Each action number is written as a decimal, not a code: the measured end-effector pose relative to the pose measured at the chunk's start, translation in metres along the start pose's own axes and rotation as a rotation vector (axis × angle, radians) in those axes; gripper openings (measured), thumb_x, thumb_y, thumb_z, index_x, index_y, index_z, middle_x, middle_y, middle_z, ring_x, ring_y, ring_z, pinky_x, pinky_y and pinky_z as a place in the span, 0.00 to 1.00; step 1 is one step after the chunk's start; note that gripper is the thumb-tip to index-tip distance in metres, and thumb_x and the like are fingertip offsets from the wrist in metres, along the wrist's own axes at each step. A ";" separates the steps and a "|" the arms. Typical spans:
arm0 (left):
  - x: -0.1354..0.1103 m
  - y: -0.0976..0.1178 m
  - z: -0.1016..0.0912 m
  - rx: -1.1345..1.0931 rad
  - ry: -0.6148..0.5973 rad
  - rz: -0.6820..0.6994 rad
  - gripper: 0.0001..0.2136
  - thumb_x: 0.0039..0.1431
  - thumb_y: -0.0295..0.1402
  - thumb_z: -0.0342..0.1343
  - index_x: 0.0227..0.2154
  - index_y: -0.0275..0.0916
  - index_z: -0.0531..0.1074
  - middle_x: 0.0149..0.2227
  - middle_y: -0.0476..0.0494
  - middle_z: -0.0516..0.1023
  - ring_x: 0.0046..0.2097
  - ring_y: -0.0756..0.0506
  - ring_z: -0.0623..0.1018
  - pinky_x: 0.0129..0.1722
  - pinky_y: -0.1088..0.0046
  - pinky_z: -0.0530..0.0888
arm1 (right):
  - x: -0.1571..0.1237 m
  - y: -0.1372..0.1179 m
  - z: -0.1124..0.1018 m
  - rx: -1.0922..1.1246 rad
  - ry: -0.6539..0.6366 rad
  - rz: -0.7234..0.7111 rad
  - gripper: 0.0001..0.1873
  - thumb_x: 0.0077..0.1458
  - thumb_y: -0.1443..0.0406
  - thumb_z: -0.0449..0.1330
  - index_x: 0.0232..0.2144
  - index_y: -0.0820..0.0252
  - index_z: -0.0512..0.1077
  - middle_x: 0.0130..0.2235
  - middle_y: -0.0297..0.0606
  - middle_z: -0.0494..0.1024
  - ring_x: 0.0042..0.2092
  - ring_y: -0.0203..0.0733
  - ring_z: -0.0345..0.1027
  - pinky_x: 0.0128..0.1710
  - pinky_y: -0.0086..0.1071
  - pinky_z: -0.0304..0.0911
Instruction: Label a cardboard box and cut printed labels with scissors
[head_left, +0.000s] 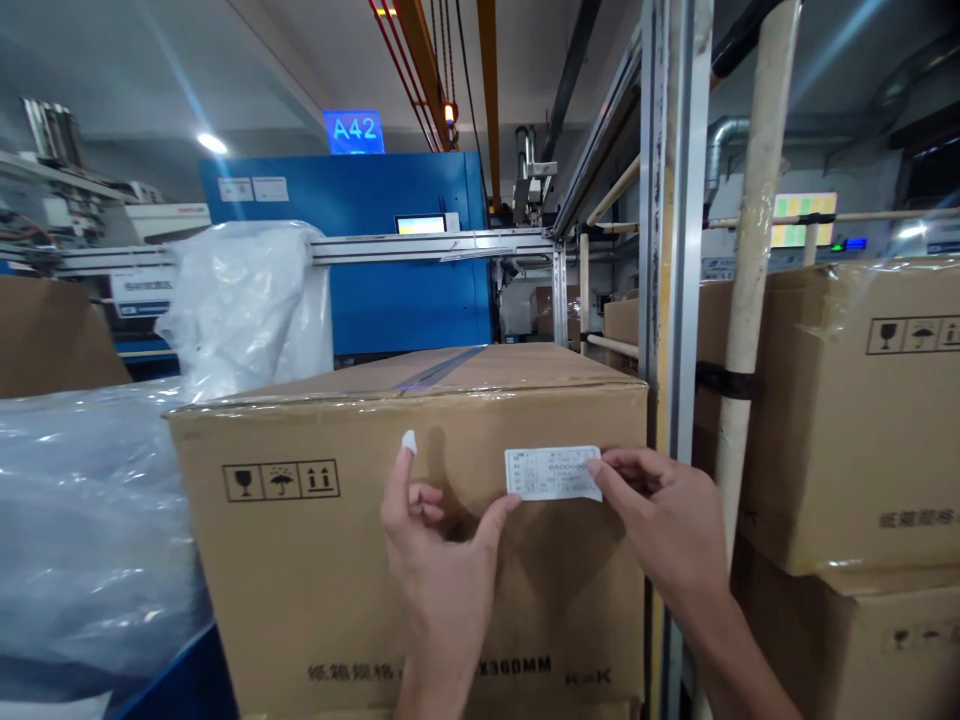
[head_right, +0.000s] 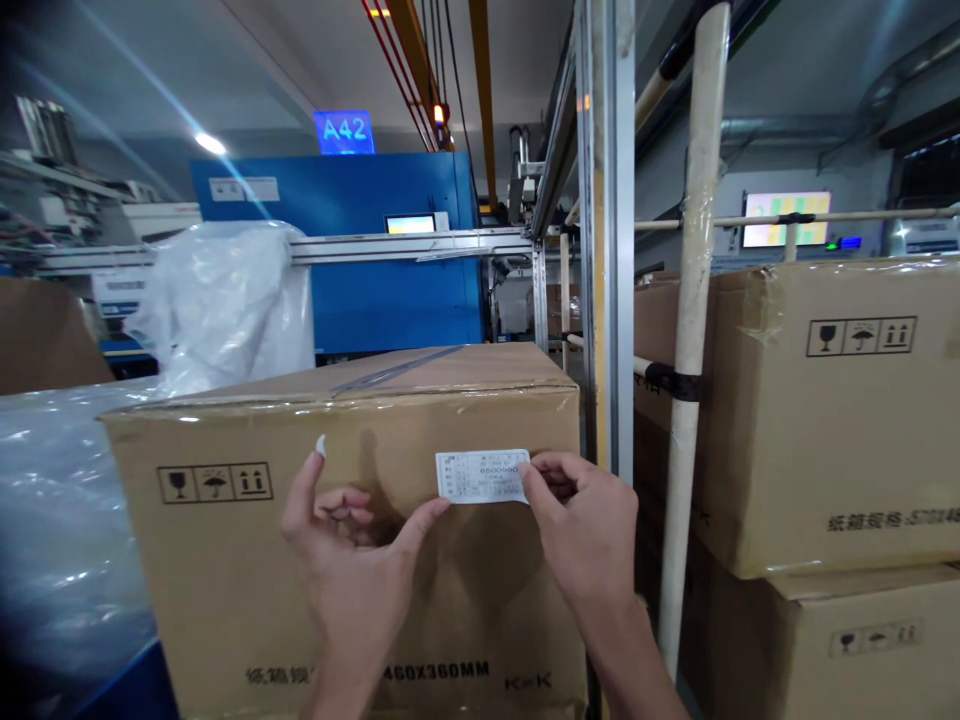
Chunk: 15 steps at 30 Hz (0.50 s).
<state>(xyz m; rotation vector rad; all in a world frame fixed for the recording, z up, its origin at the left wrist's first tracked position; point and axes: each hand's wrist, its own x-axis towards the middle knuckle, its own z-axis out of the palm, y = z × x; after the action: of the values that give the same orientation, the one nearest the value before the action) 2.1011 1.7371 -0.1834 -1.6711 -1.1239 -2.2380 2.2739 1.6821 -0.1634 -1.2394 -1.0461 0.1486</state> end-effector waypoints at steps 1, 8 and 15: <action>0.002 0.003 0.001 0.006 0.008 0.000 0.50 0.37 0.41 0.71 0.63 0.49 0.50 0.36 0.50 0.65 0.35 0.47 0.68 0.35 0.67 0.71 | 0.000 -0.001 0.000 -0.001 -0.002 0.002 0.11 0.48 0.54 0.64 0.28 0.52 0.79 0.29 0.30 0.80 0.30 0.38 0.73 0.30 0.30 0.67; 0.000 0.021 0.016 0.127 0.013 0.089 0.48 0.41 0.44 0.69 0.63 0.48 0.49 0.36 0.49 0.62 0.36 0.46 0.67 0.38 0.63 0.72 | 0.000 -0.002 -0.001 -0.011 -0.006 -0.006 0.11 0.49 0.54 0.64 0.27 0.53 0.79 0.28 0.30 0.80 0.30 0.37 0.72 0.29 0.29 0.66; -0.013 0.023 0.020 0.127 0.006 0.079 0.51 0.35 0.48 0.70 0.62 0.47 0.51 0.39 0.46 0.63 0.40 0.42 0.69 0.39 0.60 0.72 | 0.000 0.000 -0.001 -0.013 0.010 -0.021 0.10 0.48 0.54 0.64 0.27 0.53 0.79 0.28 0.30 0.80 0.30 0.37 0.73 0.30 0.29 0.66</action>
<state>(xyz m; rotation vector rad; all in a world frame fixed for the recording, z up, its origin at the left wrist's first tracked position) 2.1329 1.7291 -0.1814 -1.6277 -1.1519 -2.0769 2.2744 1.6817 -0.1638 -1.2389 -1.0521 0.1195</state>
